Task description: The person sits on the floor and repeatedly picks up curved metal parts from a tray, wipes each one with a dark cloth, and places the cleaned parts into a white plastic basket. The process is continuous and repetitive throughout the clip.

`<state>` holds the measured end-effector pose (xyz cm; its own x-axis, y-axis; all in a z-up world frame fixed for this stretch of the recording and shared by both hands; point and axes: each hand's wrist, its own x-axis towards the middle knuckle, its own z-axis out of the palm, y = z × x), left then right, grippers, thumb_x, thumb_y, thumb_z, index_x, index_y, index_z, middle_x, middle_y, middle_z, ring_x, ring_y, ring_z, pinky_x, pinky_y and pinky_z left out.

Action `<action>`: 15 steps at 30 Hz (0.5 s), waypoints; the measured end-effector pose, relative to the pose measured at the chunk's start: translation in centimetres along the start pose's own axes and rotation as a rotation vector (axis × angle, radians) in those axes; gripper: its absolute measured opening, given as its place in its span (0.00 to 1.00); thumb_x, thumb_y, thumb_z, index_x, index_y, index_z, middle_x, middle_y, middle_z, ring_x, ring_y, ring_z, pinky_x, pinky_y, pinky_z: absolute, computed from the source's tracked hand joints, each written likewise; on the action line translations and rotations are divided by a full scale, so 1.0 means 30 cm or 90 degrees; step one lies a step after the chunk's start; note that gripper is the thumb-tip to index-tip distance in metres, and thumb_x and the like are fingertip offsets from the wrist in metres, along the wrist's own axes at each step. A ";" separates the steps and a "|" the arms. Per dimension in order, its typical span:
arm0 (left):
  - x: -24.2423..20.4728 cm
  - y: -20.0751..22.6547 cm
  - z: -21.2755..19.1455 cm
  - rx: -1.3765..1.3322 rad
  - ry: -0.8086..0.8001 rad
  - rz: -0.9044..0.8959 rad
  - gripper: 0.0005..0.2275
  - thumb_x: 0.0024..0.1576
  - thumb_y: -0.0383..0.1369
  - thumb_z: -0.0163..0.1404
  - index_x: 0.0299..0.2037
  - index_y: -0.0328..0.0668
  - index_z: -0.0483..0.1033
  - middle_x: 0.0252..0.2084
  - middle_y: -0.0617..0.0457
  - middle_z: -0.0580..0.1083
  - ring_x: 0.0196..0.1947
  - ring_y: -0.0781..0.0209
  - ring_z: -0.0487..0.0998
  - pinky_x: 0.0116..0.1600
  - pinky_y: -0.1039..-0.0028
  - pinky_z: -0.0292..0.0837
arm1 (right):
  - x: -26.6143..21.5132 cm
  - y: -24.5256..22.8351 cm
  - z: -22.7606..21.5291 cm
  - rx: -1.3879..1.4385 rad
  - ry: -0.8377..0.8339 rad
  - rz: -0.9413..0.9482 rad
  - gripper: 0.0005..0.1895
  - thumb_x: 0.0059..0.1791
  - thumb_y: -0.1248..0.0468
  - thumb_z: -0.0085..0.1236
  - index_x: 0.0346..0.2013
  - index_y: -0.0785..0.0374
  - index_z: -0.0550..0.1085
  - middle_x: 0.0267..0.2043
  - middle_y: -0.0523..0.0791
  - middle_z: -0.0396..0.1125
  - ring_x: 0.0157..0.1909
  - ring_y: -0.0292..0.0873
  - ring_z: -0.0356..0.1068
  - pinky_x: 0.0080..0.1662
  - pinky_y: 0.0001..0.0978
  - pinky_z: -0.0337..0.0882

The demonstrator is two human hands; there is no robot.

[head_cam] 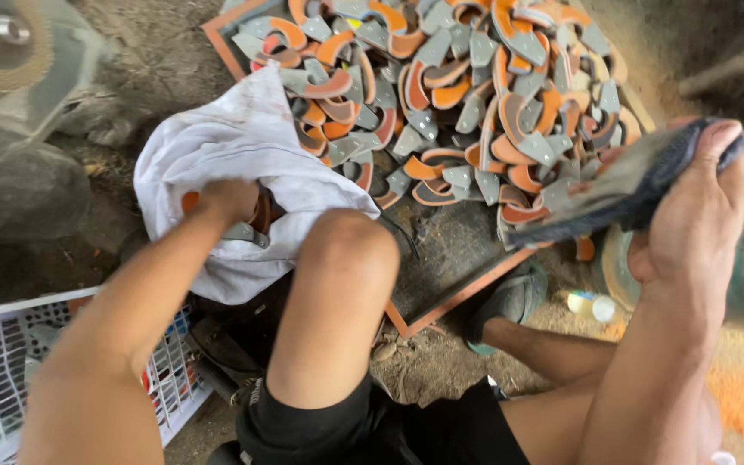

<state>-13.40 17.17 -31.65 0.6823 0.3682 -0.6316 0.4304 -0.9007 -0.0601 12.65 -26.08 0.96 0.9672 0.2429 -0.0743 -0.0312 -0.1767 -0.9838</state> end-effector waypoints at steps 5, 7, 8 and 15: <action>0.283 0.253 -0.379 0.053 0.096 0.175 0.11 0.60 0.37 0.53 0.45 0.43 0.85 0.50 0.44 0.81 0.50 0.43 0.82 0.51 0.54 0.78 | -0.005 -0.054 0.028 -0.281 0.021 -0.071 0.14 0.62 0.51 0.43 0.50 0.59 0.67 0.35 0.41 0.60 0.33 0.34 0.56 0.32 0.28 0.58; 0.381 0.424 -0.443 0.125 0.137 0.272 0.09 0.53 0.30 0.56 0.42 0.40 0.83 0.51 0.48 0.79 0.51 0.47 0.81 0.49 0.55 0.78 | 0.007 -0.055 0.007 -0.325 0.010 -0.097 0.15 0.61 0.53 0.52 0.51 0.62 0.69 0.37 0.42 0.63 0.37 0.34 0.59 0.39 0.28 0.62; 0.438 0.519 -0.458 0.121 0.062 0.243 0.08 0.53 0.30 0.56 0.42 0.41 0.82 0.51 0.46 0.79 0.51 0.45 0.80 0.50 0.53 0.77 | 0.016 -0.056 -0.002 -0.184 -0.006 -0.065 0.14 0.60 0.57 0.55 0.53 0.63 0.69 0.40 0.43 0.64 0.40 0.35 0.62 0.43 0.30 0.67; 0.747 0.900 -0.135 -0.521 0.146 -0.153 0.21 0.55 0.37 0.55 0.57 0.37 0.70 0.53 0.36 0.73 0.55 0.35 0.74 0.56 0.53 0.72 | 0.028 -0.111 -0.057 0.263 -0.028 -0.018 0.24 0.47 0.80 0.60 0.57 0.67 0.66 0.49 0.52 0.69 0.52 0.47 0.76 0.57 0.45 0.79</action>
<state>15.91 2.03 -44.31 0.5828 0.6425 -0.4975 0.8057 -0.3773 0.4566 13.98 -26.92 4.47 0.9578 0.2839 -0.0441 -0.1117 0.2263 -0.9676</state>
